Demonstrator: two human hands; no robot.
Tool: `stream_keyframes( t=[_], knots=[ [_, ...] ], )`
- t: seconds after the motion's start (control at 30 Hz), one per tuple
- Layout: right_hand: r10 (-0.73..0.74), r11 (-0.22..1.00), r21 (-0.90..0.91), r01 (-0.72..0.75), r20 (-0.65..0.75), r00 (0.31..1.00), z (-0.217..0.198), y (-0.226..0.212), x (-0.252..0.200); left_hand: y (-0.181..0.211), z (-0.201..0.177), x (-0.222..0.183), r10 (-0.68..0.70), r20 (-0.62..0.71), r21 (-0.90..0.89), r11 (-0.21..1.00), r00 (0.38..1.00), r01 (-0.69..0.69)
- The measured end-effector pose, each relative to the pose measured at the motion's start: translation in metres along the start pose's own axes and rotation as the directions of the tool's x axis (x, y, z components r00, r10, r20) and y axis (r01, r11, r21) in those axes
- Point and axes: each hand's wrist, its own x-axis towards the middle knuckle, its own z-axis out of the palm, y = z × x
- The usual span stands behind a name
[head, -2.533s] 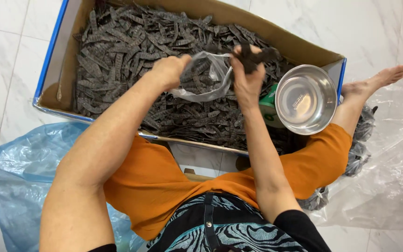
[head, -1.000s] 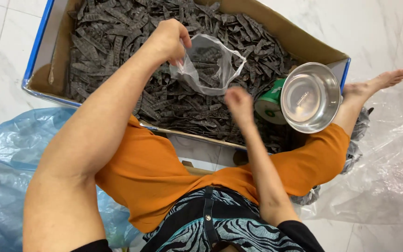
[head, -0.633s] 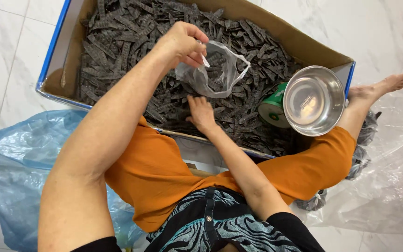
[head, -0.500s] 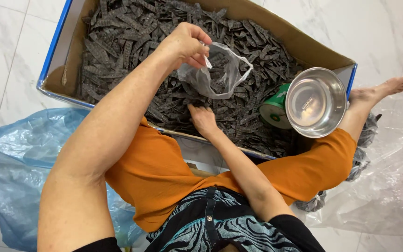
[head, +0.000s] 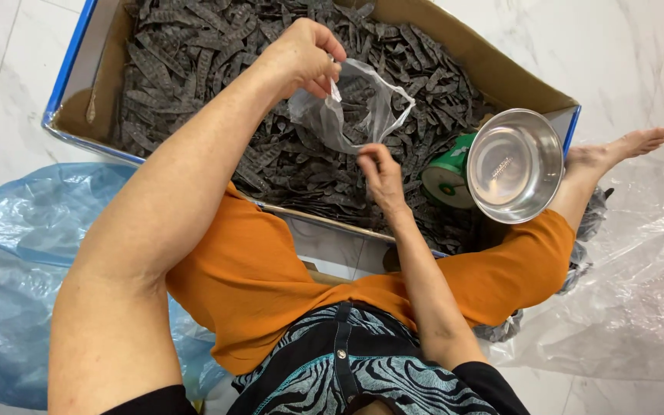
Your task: The person sits on the floor and packs dark dried seaweed pieces from a large cardboard box into small clear plastic bags. They fill one bag, place it on a metal scale, add more pieces, then tie the bag closed and set it aside.
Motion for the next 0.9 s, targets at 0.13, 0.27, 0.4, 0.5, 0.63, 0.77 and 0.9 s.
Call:
stream_keyframes(
  t=[0.13, 0.27, 0.4, 0.5, 0.63, 0.77, 0.9],
  knots=[
    [-0.124, 0.853, -0.477, 0.212, 0.208, 0.97, 0.012, -0.005, -0.005, -0.001, -0.001, -0.003, -0.029, 0.021, 0.026, 0.999, 0.999, 0.029],
    [-0.022, 0.744, -0.63, 0.222, 0.309, 0.951, 0.036, 0.002, -0.017, -0.003, -0.004, -0.005, -0.049, 0.045, 0.066, 0.997, 0.998, 0.046],
    [0.008, 0.708, -0.661, 0.249, 0.36, 0.933, 0.038, 0.016, -0.021, 0.0, -0.005, -0.008, -0.041, 0.049, 0.089, 0.995, 0.998, 0.036],
    [-0.037, 0.726, -0.648, 0.229, 0.295, 0.955, 0.024, 0.02, -0.027, -0.001, -0.005, -0.008, -0.035, 0.038, 0.102, 0.994, 0.999, 0.031],
    [-0.034, 0.95, -0.306, 0.061, 0.093, 0.995, 0.005, 0.007, -0.039, -0.007, -0.007, -0.008, -0.04, 0.035, 0.078, 0.996, 0.999, 0.037],
    [0.018, 0.976, 0.22, 0.002, -0.092, 0.996, -0.011, -0.036, -0.03, 0.0, -0.01, -0.009, -0.109, 0.051, -0.029, 0.993, 0.993, 0.111],
    [-0.003, 0.795, 0.59, 0.142, -0.23, 0.973, -0.031, -0.097, 0.005, 0.004, -0.011, -0.013, -0.2, 0.07, 0.023, 0.98, 0.977, 0.198]
  ],
)
